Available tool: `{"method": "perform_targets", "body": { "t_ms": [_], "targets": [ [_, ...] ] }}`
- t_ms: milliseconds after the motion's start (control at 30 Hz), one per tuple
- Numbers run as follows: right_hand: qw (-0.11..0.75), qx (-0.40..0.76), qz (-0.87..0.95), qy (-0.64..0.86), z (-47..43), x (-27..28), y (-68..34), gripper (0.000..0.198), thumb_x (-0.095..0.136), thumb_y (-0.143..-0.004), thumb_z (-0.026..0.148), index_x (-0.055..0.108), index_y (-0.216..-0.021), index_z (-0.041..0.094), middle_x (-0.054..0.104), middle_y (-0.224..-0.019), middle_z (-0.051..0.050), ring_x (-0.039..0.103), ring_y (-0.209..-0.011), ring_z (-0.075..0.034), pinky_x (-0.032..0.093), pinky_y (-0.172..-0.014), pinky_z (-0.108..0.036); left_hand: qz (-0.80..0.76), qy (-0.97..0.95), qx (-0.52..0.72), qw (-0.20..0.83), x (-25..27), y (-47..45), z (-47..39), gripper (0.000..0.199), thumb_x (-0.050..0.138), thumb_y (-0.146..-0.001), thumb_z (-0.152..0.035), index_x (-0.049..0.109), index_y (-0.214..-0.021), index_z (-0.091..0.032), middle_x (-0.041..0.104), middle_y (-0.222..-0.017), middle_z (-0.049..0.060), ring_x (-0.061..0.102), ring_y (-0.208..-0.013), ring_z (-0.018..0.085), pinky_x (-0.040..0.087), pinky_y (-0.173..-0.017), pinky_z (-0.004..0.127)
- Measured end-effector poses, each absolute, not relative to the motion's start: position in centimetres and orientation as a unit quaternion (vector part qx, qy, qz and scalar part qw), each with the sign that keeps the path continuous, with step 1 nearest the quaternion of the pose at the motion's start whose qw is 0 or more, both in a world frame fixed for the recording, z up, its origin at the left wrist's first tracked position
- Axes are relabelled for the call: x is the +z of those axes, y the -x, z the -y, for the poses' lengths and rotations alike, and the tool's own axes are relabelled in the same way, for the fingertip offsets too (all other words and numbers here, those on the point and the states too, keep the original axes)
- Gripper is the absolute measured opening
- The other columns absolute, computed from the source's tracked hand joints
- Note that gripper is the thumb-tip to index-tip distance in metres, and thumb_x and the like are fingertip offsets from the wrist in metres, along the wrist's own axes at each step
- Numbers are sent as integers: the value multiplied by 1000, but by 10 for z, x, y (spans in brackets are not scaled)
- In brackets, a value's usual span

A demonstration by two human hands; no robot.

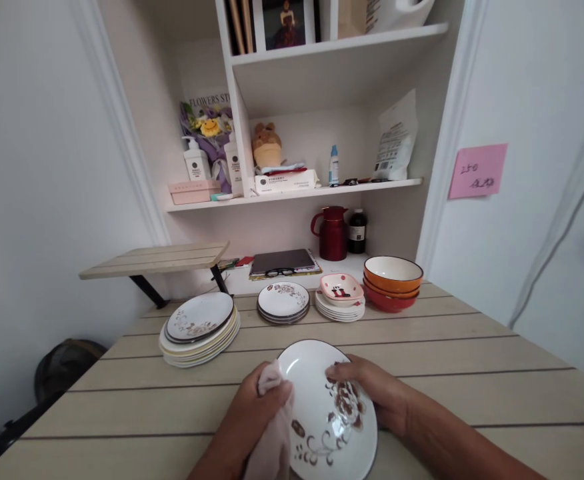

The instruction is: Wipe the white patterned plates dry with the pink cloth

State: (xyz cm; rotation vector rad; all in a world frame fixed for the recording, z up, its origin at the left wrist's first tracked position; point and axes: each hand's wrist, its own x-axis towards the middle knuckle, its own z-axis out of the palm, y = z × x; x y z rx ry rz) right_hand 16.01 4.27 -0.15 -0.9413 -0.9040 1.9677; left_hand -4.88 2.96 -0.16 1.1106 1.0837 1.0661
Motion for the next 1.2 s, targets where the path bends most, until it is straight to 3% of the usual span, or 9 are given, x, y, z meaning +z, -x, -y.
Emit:
{"method": "perform_targets", "body": {
  "t_ms": [133,233,367,533,667,900,1033,1200],
  "targets": [
    [386,763,363,370,-37,3,-156,34,65,-69,22,66,-99,7,74,-85,-17,69,-70,-24,53,-70,-36,-466,-474,447,598,-12,52,-34,51,78,-59,-43,66,-99,-13,70,-83,10,65,-79,24,51,-74,34],
    [403,781,322,352,-33,5,-156,39,65,-75,35,64,-105,9,73,-92,-17,70,-79,-25,51,-81,-40,-491,-490,446,566,-12,54,-35,41,72,-67,-40,66,-98,-13,70,-87,9,64,-81,23,50,-75,32],
    [406,814,252,331,-34,4,-157,48,63,-78,43,60,-115,12,71,-104,-16,68,-92,-26,45,-94,-42,-489,-504,476,530,-7,52,-34,28,67,-72,-37,66,-87,-13,69,-79,5,62,-75,19,49,-69,27],
    [464,812,250,248,-31,1,-143,51,64,-79,36,55,-123,13,65,-118,-16,63,-105,-25,43,-97,-40,-500,-409,558,521,-1,43,-32,26,64,-71,-37,61,-83,-15,64,-68,2,59,-61,16,49,-60,26],
    [521,752,270,302,-25,-8,-127,57,69,-75,29,51,-127,17,67,-116,-14,66,-96,-27,50,-88,-42,-512,-415,564,498,-6,39,-33,33,63,-71,-37,61,-93,-13,67,-77,6,61,-67,19,50,-62,29],
    [564,691,262,370,-34,-15,-132,66,69,-73,31,44,-133,19,71,-105,-13,69,-84,-27,53,-79,-43,-514,-492,548,440,-18,39,-35,29,66,-70,-37,63,-87,-15,67,-80,5,60,-75,19,47,-70,25],
    [542,692,306,366,-43,-5,-146,67,71,-70,27,45,-132,18,72,-102,-14,70,-81,-27,54,-77,-43,-504,-507,525,462,-14,36,-32,29,69,-67,-37,64,-84,-15,66,-79,5,60,-77,20,47,-71,26],
    [489,717,347,356,-44,9,-159,55,69,-71,24,54,-123,16,73,-97,-15,70,-77,-26,55,-71,-40,-490,-532,486,491,-6,34,-29,30,67,-69,-34,65,-89,-12,68,-82,7,60,-78,20,47,-71,27]
  ]
}}
